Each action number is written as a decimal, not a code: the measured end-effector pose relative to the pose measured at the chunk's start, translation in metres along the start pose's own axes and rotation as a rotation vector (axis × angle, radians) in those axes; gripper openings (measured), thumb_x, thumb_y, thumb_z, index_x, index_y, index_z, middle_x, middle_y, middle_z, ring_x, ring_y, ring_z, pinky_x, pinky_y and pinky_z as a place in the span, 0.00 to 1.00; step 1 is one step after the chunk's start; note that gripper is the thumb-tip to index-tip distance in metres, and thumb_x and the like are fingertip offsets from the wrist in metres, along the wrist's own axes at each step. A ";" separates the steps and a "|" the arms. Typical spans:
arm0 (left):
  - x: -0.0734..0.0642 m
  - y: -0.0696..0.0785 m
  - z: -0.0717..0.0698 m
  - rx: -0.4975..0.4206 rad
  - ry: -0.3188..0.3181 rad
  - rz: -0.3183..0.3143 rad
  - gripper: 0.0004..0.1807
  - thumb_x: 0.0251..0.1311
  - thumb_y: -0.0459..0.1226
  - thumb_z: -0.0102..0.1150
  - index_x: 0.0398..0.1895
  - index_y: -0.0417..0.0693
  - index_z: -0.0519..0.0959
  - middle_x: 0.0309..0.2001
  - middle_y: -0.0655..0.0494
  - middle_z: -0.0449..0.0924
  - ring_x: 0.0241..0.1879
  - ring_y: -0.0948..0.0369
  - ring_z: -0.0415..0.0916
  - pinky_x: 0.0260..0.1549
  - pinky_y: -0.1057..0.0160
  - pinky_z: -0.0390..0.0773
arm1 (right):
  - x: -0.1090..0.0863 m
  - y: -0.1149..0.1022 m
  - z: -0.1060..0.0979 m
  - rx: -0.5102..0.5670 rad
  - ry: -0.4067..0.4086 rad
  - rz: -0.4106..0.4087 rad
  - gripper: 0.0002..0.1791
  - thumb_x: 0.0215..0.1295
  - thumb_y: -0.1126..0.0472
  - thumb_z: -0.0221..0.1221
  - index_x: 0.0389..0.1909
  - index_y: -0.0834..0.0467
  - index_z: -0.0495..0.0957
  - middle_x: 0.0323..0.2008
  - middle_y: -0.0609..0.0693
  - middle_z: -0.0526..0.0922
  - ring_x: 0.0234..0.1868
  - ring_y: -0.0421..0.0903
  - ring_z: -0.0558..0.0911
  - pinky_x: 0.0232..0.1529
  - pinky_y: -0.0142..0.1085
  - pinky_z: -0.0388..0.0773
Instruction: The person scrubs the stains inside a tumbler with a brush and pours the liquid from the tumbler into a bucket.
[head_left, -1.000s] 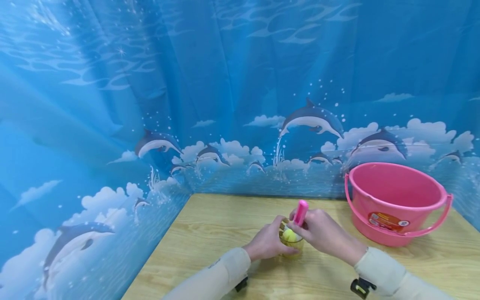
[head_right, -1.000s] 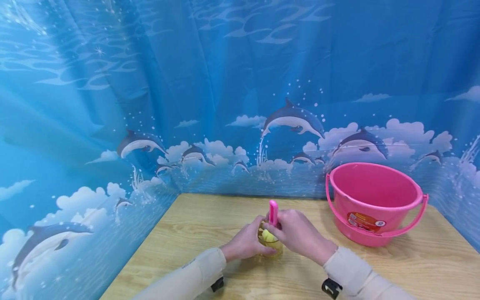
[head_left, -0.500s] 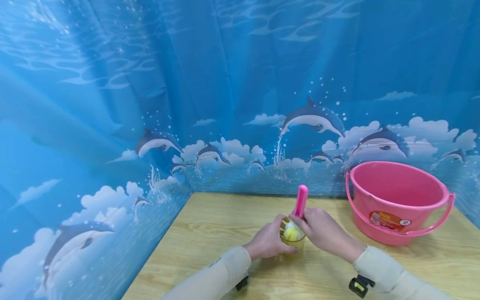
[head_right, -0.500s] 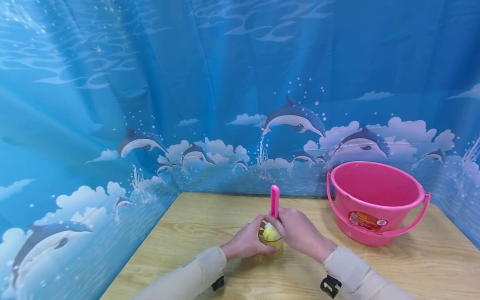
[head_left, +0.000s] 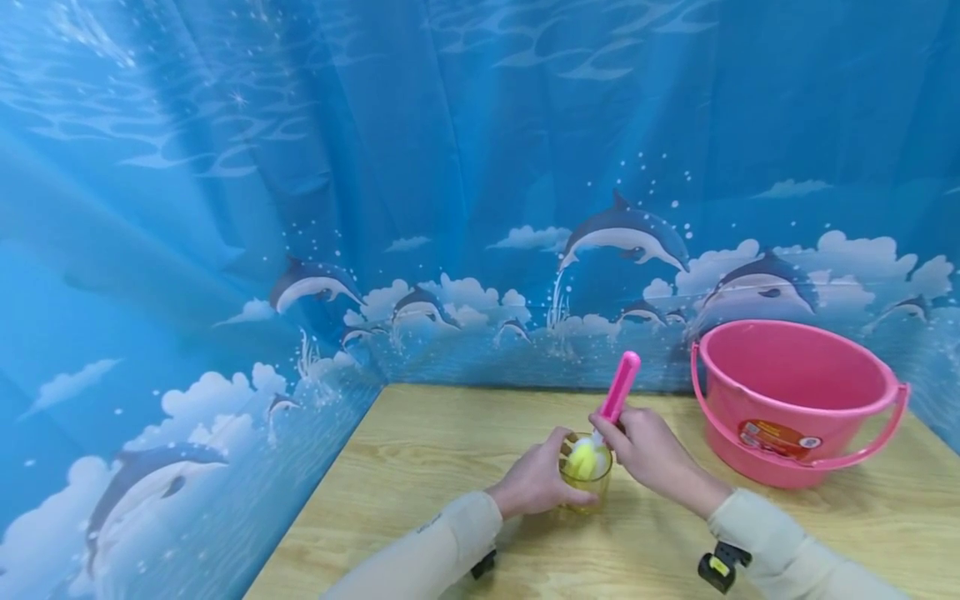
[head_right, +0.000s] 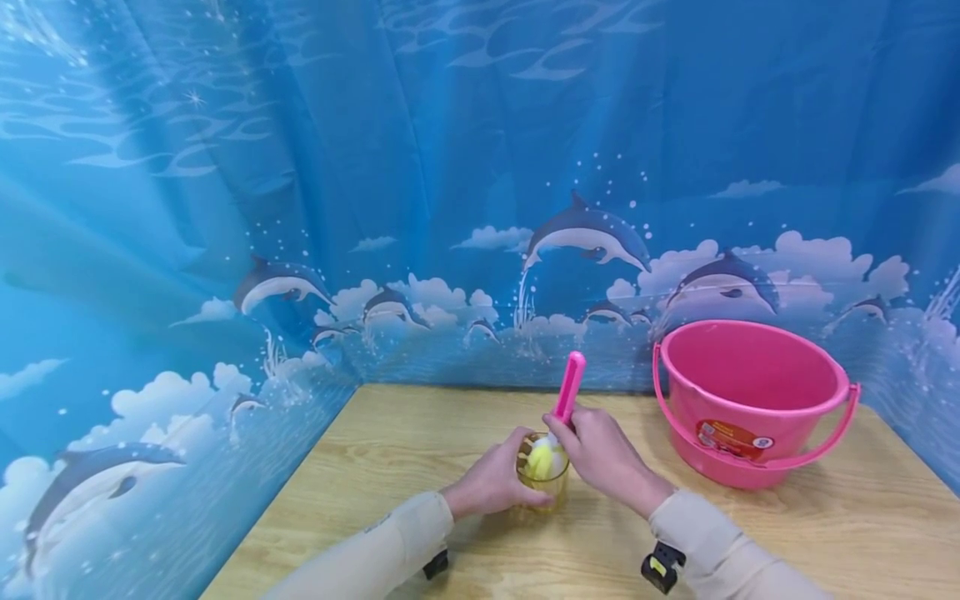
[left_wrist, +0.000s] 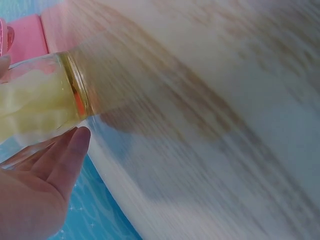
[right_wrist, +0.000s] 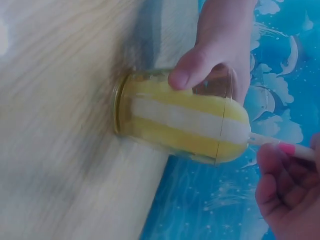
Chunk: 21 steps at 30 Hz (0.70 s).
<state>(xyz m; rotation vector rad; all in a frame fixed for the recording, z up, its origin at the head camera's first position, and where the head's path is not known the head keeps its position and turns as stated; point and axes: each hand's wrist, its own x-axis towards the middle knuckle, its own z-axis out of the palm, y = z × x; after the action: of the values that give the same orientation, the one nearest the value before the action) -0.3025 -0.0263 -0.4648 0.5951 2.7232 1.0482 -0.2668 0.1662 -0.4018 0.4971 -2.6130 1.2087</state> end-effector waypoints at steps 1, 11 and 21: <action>0.000 0.000 0.000 0.001 -0.002 -0.003 0.47 0.39 0.57 0.82 0.64 0.63 0.66 0.52 0.61 0.81 0.48 0.66 0.79 0.48 0.61 0.81 | 0.001 0.000 0.000 -0.020 -0.004 -0.012 0.16 0.77 0.49 0.53 0.38 0.55 0.82 0.14 0.43 0.71 0.13 0.36 0.65 0.12 0.30 0.64; 0.001 0.002 -0.001 0.021 -0.006 -0.029 0.47 0.39 0.57 0.81 0.64 0.63 0.66 0.54 0.62 0.80 0.51 0.65 0.79 0.52 0.58 0.81 | 0.013 -0.009 -0.005 -0.154 -0.069 -0.106 0.16 0.78 0.53 0.52 0.28 0.54 0.76 0.16 0.42 0.67 0.15 0.36 0.63 0.16 0.30 0.65; -0.001 0.003 -0.002 0.002 -0.010 -0.021 0.48 0.40 0.57 0.81 0.66 0.62 0.65 0.50 0.63 0.81 0.48 0.67 0.78 0.47 0.61 0.81 | 0.026 -0.010 -0.004 -0.028 -0.104 0.089 0.20 0.78 0.53 0.50 0.26 0.58 0.76 0.14 0.47 0.72 0.13 0.40 0.67 0.12 0.28 0.62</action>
<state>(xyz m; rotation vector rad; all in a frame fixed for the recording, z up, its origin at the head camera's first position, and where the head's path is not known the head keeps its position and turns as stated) -0.3014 -0.0262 -0.4614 0.5689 2.7163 1.0353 -0.2864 0.1576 -0.3831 0.4543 -2.7625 1.2011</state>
